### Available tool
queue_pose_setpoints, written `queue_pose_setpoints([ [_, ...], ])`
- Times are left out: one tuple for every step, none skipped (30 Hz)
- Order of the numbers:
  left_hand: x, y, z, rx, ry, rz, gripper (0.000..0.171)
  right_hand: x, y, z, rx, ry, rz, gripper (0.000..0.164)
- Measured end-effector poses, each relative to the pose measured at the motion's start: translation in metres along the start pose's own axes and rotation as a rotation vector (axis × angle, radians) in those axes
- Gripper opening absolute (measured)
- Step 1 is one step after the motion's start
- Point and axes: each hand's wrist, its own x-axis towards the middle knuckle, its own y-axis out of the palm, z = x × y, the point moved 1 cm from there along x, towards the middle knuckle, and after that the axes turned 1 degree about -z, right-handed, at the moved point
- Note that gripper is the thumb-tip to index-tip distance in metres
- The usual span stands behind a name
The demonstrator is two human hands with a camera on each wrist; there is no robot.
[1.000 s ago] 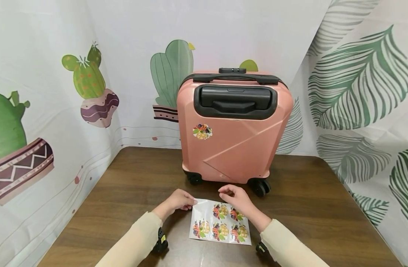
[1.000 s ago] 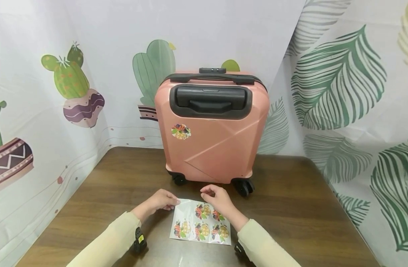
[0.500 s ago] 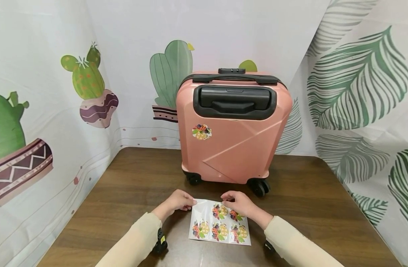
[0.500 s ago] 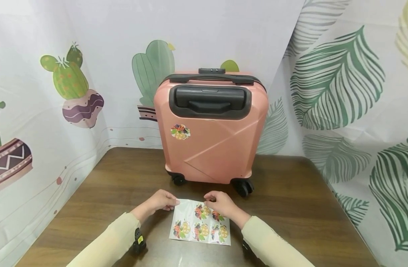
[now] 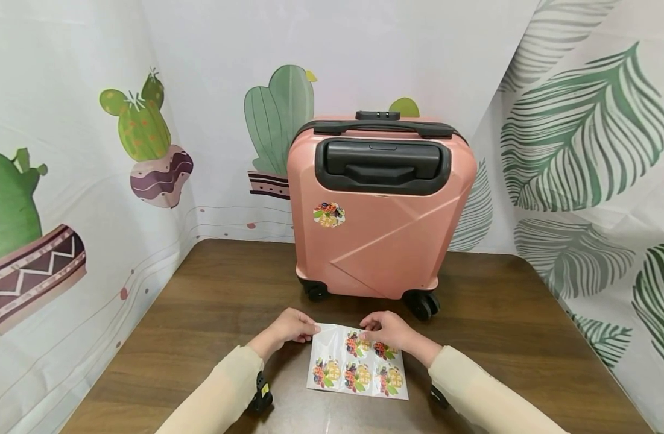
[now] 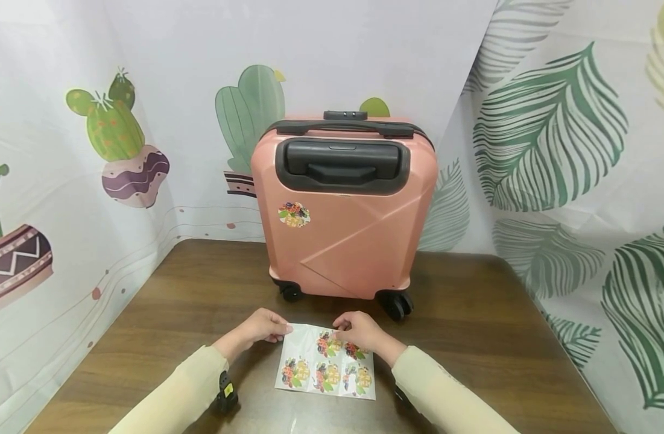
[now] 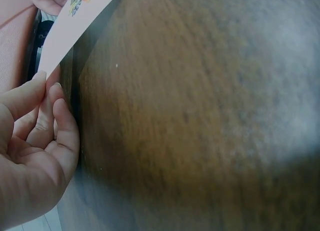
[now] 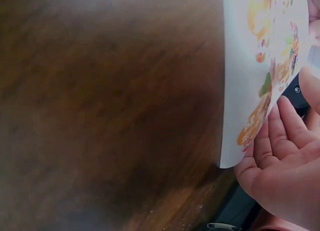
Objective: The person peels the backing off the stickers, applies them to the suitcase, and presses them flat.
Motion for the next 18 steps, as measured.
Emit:
queue_pose_setpoints([
  [-0.0001,0.0001,-0.0003,0.001,0.003,0.0,0.014,0.0011,0.0005,-0.0011,-0.001,0.001,0.002,0.024],
  [-0.0001,0.0001,-0.0004,0.002,0.002,-0.001,0.014,0.0018,0.0006,-0.0019,-0.001,0.001,0.004,0.024],
  [-0.0001,0.0001,-0.0003,0.004,0.001,-0.001,0.014,0.0027,0.0008,-0.0031,-0.001,0.0,0.007,0.024],
  [-0.0003,0.0,-0.0004,0.005,0.0,0.0,0.014,0.0035,0.0011,-0.0047,-0.001,-0.002,0.011,0.024],
  [-0.0004,0.0,-0.0006,0.009,0.0,0.0,0.014,0.0042,0.0013,-0.0056,0.001,-0.002,0.014,0.024],
  [-0.0004,0.0,-0.0005,0.01,0.001,0.001,0.014,0.0045,0.0013,-0.0059,0.0,-0.005,0.016,0.024],
  [-0.0003,0.0,-0.0006,0.012,0.0,0.0,0.014,0.0049,0.0012,-0.006,-0.004,-0.005,0.019,0.023],
  [0.0,-0.0001,-0.0004,0.013,-0.001,0.0,0.014,0.0051,0.001,-0.0061,-0.01,-0.009,0.022,0.023],
  [0.0002,-0.0002,-0.0001,0.012,-0.004,0.0,0.014,0.0054,0.0008,-0.006,-0.015,-0.015,0.025,0.022],
  [0.0006,-0.0003,0.0,0.014,-0.005,0.0,0.015,0.0056,0.0007,-0.0059,-0.018,-0.019,0.027,0.022],
  [0.001,-0.0004,0.0003,0.016,-0.004,-0.001,0.015,0.0057,0.0006,-0.0059,-0.021,-0.024,0.029,0.021],
  [0.0015,-0.0005,0.0004,0.014,-0.006,-0.001,0.015,0.0057,0.0004,-0.006,-0.025,-0.031,0.03,0.021],
  [0.0016,-0.0006,0.0002,0.012,-0.008,0.0,0.015,0.0059,0.0005,-0.0062,-0.029,-0.036,0.031,0.02],
  [0.0018,-0.0006,0.0002,0.009,-0.009,0.001,0.015,0.006,0.0004,-0.0063,-0.028,-0.04,0.032,0.019],
  [0.0019,-0.0006,0.0002,0.007,-0.011,0.002,0.015,0.006,0.0004,-0.0062,-0.027,-0.043,0.033,0.019],
  [0.0019,-0.0005,0.0002,0.007,-0.012,0.002,0.015,0.0061,0.0006,-0.0065,-0.026,-0.043,0.033,0.019],
  [0.0018,-0.0004,0.0003,0.003,-0.012,0.004,0.015,0.0063,0.0008,-0.0068,-0.025,-0.043,0.034,0.018],
  [0.0013,-0.0005,0.0,0.003,-0.01,0.004,0.015,0.0064,0.0009,-0.007,-0.024,-0.041,0.034,0.018],
])
